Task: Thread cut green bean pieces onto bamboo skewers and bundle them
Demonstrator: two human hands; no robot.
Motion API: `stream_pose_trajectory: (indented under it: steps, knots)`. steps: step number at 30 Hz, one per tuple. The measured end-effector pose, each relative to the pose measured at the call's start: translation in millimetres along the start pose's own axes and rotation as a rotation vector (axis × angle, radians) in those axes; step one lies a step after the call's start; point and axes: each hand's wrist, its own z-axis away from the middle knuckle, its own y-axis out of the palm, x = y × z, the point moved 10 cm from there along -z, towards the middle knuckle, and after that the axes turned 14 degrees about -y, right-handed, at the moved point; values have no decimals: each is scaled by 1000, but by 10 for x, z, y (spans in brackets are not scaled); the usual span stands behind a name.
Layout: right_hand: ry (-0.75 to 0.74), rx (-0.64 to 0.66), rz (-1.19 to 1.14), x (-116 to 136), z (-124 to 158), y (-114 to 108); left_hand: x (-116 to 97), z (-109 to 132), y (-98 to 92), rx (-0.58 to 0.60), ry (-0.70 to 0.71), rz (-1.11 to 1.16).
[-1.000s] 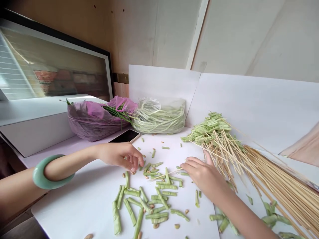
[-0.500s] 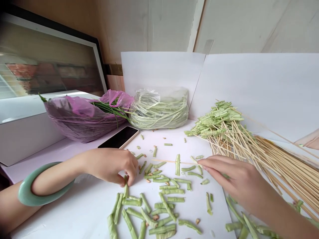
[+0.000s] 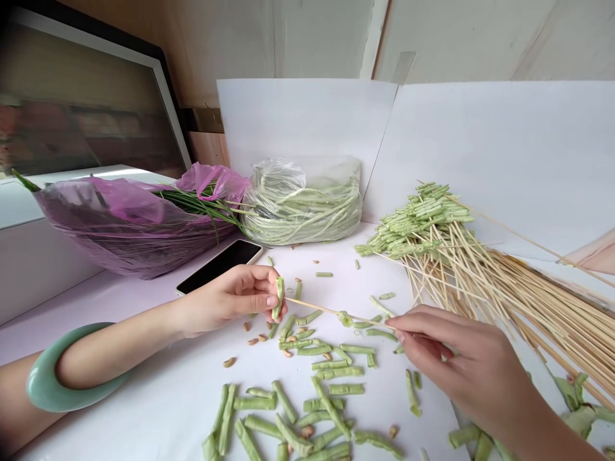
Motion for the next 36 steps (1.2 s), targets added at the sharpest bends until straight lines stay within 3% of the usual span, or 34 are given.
stream_pose_trajectory:
  steps: [6, 14, 23, 33, 36]
  knots:
    - [-9, 18, 36, 116, -40, 34, 83, -7, 7, 1, -50, 104]
    - [-10, 94, 82, 48, 39, 100, 69, 6, -23, -36, -48, 115]
    - [1, 49, 92, 126, -27, 65, 61, -5, -29, -20, -24, 61]
    - [-123, -43, 205, 406, -164, -11, 61, 28, -164, -223, -29, -118]
    - [-144, -40, 193, 458, -170, 2, 67, 32, -152, -232, -33, -167]
